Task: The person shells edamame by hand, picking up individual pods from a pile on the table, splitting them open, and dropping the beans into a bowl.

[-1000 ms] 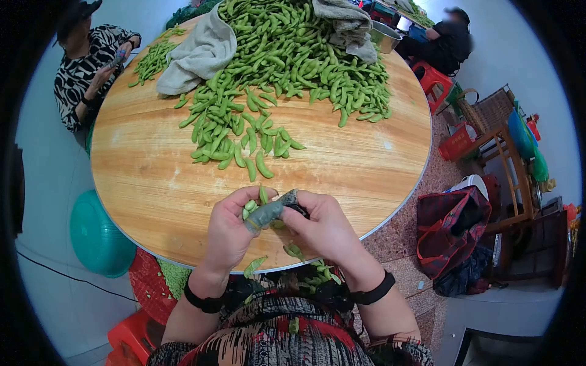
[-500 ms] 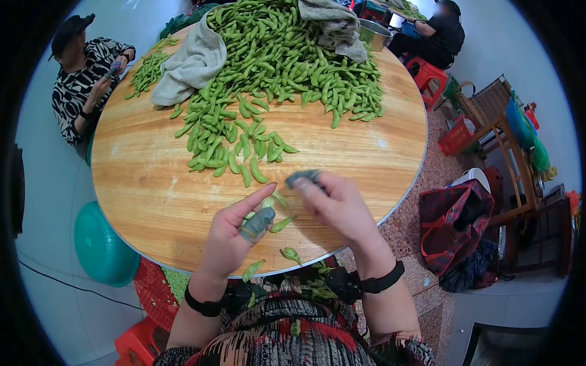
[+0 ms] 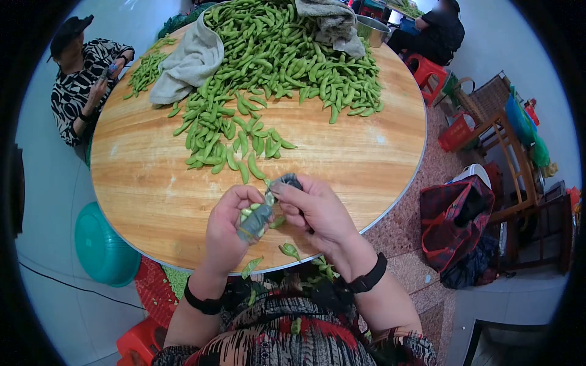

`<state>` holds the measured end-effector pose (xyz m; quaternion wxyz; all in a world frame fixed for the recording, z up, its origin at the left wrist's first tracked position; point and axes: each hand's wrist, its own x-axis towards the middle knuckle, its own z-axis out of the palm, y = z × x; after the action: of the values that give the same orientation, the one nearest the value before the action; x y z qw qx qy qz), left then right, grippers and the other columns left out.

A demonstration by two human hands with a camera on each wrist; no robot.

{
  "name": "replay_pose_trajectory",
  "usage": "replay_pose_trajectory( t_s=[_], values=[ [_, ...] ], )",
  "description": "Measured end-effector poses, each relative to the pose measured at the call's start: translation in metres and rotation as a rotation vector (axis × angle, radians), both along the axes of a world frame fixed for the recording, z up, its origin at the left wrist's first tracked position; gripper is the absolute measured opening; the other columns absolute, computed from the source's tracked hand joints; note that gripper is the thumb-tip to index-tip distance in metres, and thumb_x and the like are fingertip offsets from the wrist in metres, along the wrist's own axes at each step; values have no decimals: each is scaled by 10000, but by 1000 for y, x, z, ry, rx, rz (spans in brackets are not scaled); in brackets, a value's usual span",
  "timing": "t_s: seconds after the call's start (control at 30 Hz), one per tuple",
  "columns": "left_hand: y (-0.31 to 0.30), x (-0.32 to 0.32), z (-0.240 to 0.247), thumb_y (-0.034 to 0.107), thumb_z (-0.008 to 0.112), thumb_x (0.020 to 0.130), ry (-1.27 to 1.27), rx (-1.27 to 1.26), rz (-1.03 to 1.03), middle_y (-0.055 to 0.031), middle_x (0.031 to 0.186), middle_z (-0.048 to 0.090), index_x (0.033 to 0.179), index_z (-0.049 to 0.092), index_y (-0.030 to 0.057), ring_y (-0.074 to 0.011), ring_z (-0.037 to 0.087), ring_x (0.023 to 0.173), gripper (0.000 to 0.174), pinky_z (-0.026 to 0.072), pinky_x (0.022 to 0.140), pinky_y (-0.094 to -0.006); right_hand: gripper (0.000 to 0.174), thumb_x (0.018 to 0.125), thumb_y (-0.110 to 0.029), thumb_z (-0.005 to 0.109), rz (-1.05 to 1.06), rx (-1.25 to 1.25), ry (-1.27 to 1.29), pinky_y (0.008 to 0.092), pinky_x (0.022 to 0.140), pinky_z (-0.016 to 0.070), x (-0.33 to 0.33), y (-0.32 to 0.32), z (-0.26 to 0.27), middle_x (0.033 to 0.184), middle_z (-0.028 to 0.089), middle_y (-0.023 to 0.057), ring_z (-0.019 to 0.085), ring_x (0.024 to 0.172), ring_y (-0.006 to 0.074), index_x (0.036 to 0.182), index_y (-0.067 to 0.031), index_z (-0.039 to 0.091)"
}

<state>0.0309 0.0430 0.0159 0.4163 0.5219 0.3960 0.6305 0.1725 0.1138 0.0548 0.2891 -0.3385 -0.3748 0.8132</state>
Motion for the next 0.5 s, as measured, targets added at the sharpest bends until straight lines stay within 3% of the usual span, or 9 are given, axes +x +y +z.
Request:
replay_pose_trajectory(
  t_s=[0.07, 0.17, 0.23, 0.27, 0.3, 0.37, 0.4, 0.43, 0.5],
  values=[
    [1, -9, 3, 10, 522, 848, -445, -306, -191, -72, 855, 548, 1051, 465, 17, -83, 482, 596, 211, 341, 455, -159, 154, 872, -178, 579, -4, 164, -55, 167, 413, 237, -4, 7, 2, 585, 425, -62, 337, 475, 12, 779, -68, 525],
    [4, -21, -4, 61, 487, 882, -691, -465, -320, -80, 855, 519, 1031, 464, 29, -67, 422, 572, 155, 272, 392, -153, 191, 851, -199, 597, -30, 341, -137, 193, 423, 280, -6, 27, 12, 599, 460, -44, 377, 496, 23, 749, -48, 540],
    [5, -27, -3, 84, 476, 893, -854, -418, -205, -76, 843, 516, 1007, 475, 42, -72, 416, 578, 121, 252, 392, -150, 241, 831, -224, 607, 22, 677, -573, 242, 447, 355, -8, 49, 4, 597, 522, 36, 449, 495, 83, 754, -1, 558],
    [5, -29, -2, 107, 465, 905, -1014, -368, -90, -72, 831, 512, 983, 485, 55, -77, 409, 585, 96, 233, 392, -146, 279, 835, -258, 591, 29, 1053, -777, 300, 486, 396, -11, 55, -9, 572, 522, 77, 499, 511, 157, 758, 10, 569],
    [5, -31, -2, 107, 465, 905, -1017, -363, -94, -72, 831, 512, 983, 485, 55, -77, 409, 585, 96, 233, 392, -146, 279, 835, -258, 591, 29, 1059, -780, 300, 486, 396, -9, 49, -7, 572, 522, 77, 499, 511, 157, 758, 10, 569],
    [5, -35, -5, 199, 432, 940, -1215, -310, -92, -83, 828, 505, 945, 503, 59, -91, 416, 578, 157, 243, 384, -150, 318, 774, -296, 628, 752, 1255, -832, 401, 569, 460, -5, 32, -1, 678, 590, 206, 578, 589, 350, 805, 19, 600],
    [4, -35, -6, 199, 432, 940, -1225, -308, -84, -83, 828, 505, 945, 503, 59, -91, 416, 578, 157, 243, 384, -150, 310, 765, -307, 633, 958, 1195, -796, 426, 595, 465, -5, 28, 14, 704, 604, 202, 586, 644, 379, 807, -1, 611],
    [4, -35, -5, 223, 426, 945, -1207, -312, -50, -81, 827, 502, 930, 508, 56, -95, 420, 580, 187, 248, 383, -151, 310, 765, -307, 633, 969, 1192, -795, 426, 595, 465, -9, 29, 14, 704, 604, 202, 586, 644, 379, 807, -1, 611],
    [4, -35, -5, 248, 420, 951, -1182, -319, -20, -79, 826, 498, 915, 512, 53, -100, 424, 583, 218, 254, 382, -151, 324, 758, -317, 644, 434, 1212, -865, 429, 601, 469, -23, 32, 15, 716, 604, 207, 593, 665, 376, 810, 1, 602]
  ],
)
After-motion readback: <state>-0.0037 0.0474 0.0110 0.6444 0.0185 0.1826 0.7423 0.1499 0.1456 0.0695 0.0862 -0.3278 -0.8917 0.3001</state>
